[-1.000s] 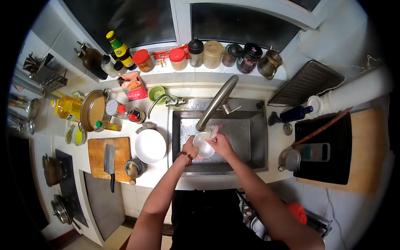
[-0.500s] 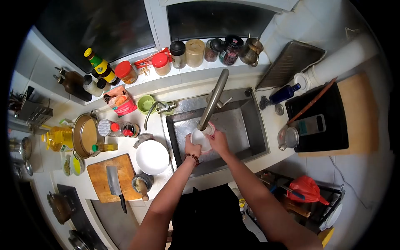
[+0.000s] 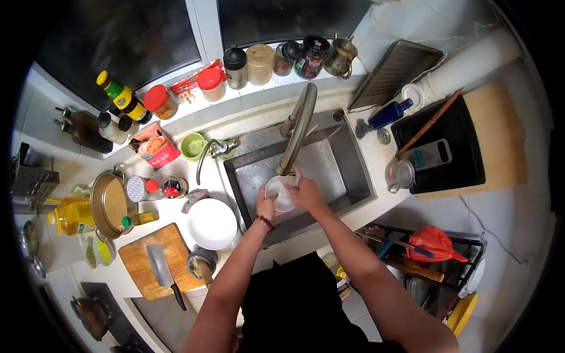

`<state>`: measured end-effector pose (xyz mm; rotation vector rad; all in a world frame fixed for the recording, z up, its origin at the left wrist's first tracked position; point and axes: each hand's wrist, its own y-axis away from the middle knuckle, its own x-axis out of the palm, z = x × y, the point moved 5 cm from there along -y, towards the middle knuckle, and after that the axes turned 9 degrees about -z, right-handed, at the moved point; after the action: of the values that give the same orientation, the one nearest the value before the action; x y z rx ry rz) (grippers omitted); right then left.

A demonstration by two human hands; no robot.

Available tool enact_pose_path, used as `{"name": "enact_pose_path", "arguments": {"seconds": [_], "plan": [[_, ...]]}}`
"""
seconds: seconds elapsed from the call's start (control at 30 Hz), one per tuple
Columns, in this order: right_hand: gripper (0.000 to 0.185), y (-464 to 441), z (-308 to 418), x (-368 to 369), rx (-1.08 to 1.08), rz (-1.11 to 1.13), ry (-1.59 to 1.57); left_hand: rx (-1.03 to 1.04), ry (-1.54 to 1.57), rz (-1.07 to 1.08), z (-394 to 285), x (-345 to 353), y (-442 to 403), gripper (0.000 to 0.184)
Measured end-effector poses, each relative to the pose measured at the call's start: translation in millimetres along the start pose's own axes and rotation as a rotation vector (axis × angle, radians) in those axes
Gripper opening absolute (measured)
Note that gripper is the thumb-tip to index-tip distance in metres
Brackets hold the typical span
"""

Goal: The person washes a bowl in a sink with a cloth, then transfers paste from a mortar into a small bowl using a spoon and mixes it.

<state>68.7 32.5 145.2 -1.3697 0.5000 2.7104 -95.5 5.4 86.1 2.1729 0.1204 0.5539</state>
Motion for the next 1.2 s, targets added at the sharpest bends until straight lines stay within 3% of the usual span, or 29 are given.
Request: {"name": "enact_pose_path", "arguments": {"seconds": [0.07,0.13,0.17,0.27,0.33,0.37,0.43,0.47,0.5,0.53,0.67,0.73,0.87,0.9,0.93,0.97,1.03,1.07,1.1,1.13,1.17,1.2], "plan": [[0.032,4,-5,3,0.101,0.091,0.042,0.0,-0.032,-0.002,-3,-10,-7,0.061],[0.028,7,4,3,-0.254,-0.065,0.019,-0.182,-0.129,0.117,1,-10,-2,0.072],[0.028,4,-1,7,-0.249,-0.063,0.018,-0.187,-0.131,0.117,2,-10,0,0.072],[0.031,-7,-1,13,-0.307,0.068,-0.047,-0.169,-0.48,0.168,-23,-4,13,0.074],[0.033,-3,-5,9,-0.393,0.282,0.008,-0.242,-0.429,0.207,-30,-10,9,0.074],[0.033,-2,-6,5,-0.393,0.283,0.007,-0.309,-0.375,0.244,-30,-10,9,0.075],[0.031,-3,-20,1,0.001,0.299,-0.405,-0.275,-0.31,0.209,-31,-11,6,0.072],[0.031,1,-18,5,0.001,0.297,-0.405,-0.28,-0.191,0.211,-31,-9,3,0.072],[0.03,6,-17,7,0.12,0.2,-0.695,-0.286,-0.072,0.214,-30,-7,-1,0.072],[0.028,10,-20,8,0.238,0.095,-0.98,-0.275,-0.1,0.263,-30,-5,-1,0.06],[0.029,30,-30,26,0.305,0.048,-1.027,-0.229,-0.03,0.203,-22,8,2,0.053],[0.028,32,-36,33,0.268,-0.048,-0.987,0.015,-0.077,0.147,-19,11,-3,0.046],[0.023,46,-39,20,0.421,-0.176,-0.977,0.2,-0.232,0.086,10,3,-39,0.04],[0.019,47,-41,7,0.218,-0.326,-0.697,0.456,-0.446,0.037,10,-6,-53,0.041],[0.016,48,-43,-3,0.017,-0.466,-0.411,0.584,-0.555,0.021,4,-4,-51,0.041],[0.016,46,-53,-4,0.019,-0.468,-0.413,0.713,-0.664,-0.011,-2,-2,-48,0.042],[0.01,42,-66,-14,-0.141,-0.557,-0.458,0.066,-0.24,-0.021,-2,5,-37,0.048],[0.01,41,-73,-18,-0.139,-0.558,-0.46,0.066,-0.243,-0.022,-8,7,-34,0.048],[0.012,37,-86,-17,0.131,-0.478,-0.73,-0.069,-0.142,0.039,-6,9,-33,0.047],[0.013,33,-91,-15,0.266,-0.424,-0.864,-0.205,-0.04,0.099,-2,11,-31,0.046],[0.015,30,-94,-13,0.408,-0.384,-0.995,-0.204,-0.043,0.098,-2,14,-31,0.046],[0.022,25,-83,-24,0.41,-0.412,-1.18,-0.299,0.029,0.116,4,19,-29,0.045]]}}
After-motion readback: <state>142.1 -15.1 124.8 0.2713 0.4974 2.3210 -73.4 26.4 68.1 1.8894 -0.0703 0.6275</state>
